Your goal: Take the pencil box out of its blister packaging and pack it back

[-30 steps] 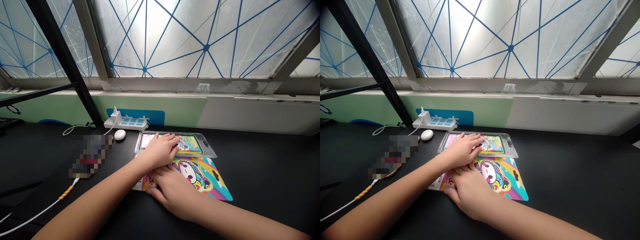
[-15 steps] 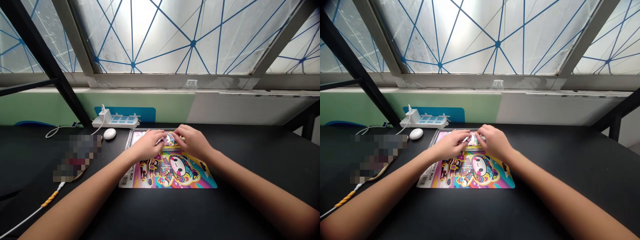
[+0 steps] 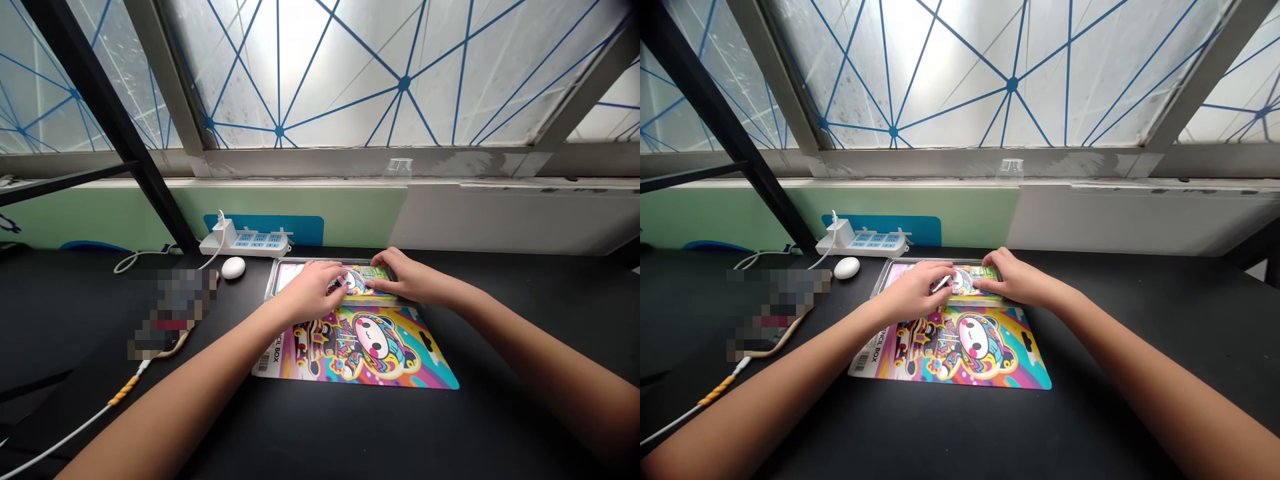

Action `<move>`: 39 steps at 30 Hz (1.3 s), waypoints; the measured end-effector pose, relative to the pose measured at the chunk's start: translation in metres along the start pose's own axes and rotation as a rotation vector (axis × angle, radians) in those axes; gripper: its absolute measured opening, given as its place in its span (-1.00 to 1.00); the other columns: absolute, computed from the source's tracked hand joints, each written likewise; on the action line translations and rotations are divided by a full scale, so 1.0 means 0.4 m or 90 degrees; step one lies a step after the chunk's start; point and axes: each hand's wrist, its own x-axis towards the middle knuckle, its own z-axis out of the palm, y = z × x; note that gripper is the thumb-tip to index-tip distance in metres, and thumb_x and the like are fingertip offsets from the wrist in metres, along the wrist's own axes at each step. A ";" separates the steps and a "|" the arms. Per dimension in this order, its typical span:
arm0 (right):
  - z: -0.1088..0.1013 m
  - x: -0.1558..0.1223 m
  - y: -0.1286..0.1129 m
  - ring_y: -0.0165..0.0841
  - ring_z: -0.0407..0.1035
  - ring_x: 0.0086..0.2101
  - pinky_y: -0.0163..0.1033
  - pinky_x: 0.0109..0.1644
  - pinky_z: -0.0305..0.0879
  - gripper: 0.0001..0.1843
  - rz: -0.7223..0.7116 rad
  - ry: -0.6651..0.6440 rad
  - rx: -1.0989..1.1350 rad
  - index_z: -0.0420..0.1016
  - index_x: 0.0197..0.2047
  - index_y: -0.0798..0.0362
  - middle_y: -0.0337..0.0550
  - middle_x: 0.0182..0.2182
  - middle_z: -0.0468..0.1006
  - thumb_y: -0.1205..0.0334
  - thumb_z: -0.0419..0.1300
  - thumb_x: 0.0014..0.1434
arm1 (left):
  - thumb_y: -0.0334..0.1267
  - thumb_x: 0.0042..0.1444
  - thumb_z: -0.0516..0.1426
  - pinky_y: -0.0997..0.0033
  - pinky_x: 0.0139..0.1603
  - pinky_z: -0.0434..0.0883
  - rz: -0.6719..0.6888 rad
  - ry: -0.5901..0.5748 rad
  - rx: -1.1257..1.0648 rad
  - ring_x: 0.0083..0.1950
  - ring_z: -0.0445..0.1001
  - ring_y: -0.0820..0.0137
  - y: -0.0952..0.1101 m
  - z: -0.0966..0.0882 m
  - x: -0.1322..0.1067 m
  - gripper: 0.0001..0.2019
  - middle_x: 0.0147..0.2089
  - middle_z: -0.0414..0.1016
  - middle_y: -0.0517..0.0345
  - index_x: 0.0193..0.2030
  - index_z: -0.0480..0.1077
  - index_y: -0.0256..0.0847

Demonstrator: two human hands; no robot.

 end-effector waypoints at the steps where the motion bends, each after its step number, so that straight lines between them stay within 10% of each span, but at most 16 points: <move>1: -0.002 0.001 0.000 -0.13 0.46 -0.12 -0.04 0.00 0.42 -0.39 0.004 -0.008 -0.002 0.44 0.03 -0.02 0.01 -0.03 0.47 -0.34 0.19 0.17 | -0.22 0.32 0.12 0.14 0.36 0.33 0.001 0.000 0.002 0.32 0.43 0.16 0.000 0.000 0.000 -0.70 0.28 0.50 -0.09 0.13 0.50 -0.21; 19: -0.023 0.011 -0.032 -0.13 0.45 -0.21 -0.01 -0.11 0.48 -0.30 0.023 -0.023 -0.088 0.54 -0.04 -0.02 -0.03 -0.09 0.37 -0.39 0.34 -0.05 | -0.19 0.31 0.15 0.16 0.30 0.38 0.005 -0.003 -0.021 0.28 0.46 0.15 0.001 -0.008 0.005 -0.71 0.23 0.54 -0.03 0.11 0.51 -0.18; 29: -0.020 -0.014 -0.065 0.01 0.34 -0.05 0.05 -0.04 0.38 -0.40 -0.030 0.077 -0.161 0.37 -0.18 -0.06 0.00 -0.07 0.41 -0.24 0.45 -0.11 | -0.03 0.19 0.29 0.10 0.15 0.44 -0.070 -0.031 0.043 0.14 0.53 0.05 -0.068 -0.114 -0.002 -0.50 0.14 0.59 -0.09 0.19 0.47 -0.23; 34: -0.010 -0.053 -0.108 -0.10 0.40 -0.30 -0.07 -0.27 0.33 -0.61 -0.039 0.131 -0.185 0.30 -0.24 -0.09 -0.11 -0.33 0.50 -0.06 0.38 0.06 | 0.02 0.05 0.38 0.25 -0.02 0.47 -0.056 -0.056 0.056 -0.01 0.56 0.16 -0.090 -0.165 -0.009 -0.56 -0.03 0.62 0.05 0.00 0.54 -0.15; 39: -0.014 -0.133 -0.143 -0.04 0.45 -0.13 0.07 0.00 0.33 -0.93 -0.117 0.255 -0.181 0.36 -0.23 -0.05 0.02 -0.17 0.56 0.17 0.18 0.29 | -0.16 0.08 0.38 0.24 -0.06 0.48 0.067 0.009 0.125 -0.05 0.51 0.18 -0.030 -0.177 -0.045 -0.68 -0.07 0.53 0.00 -0.07 0.50 -0.20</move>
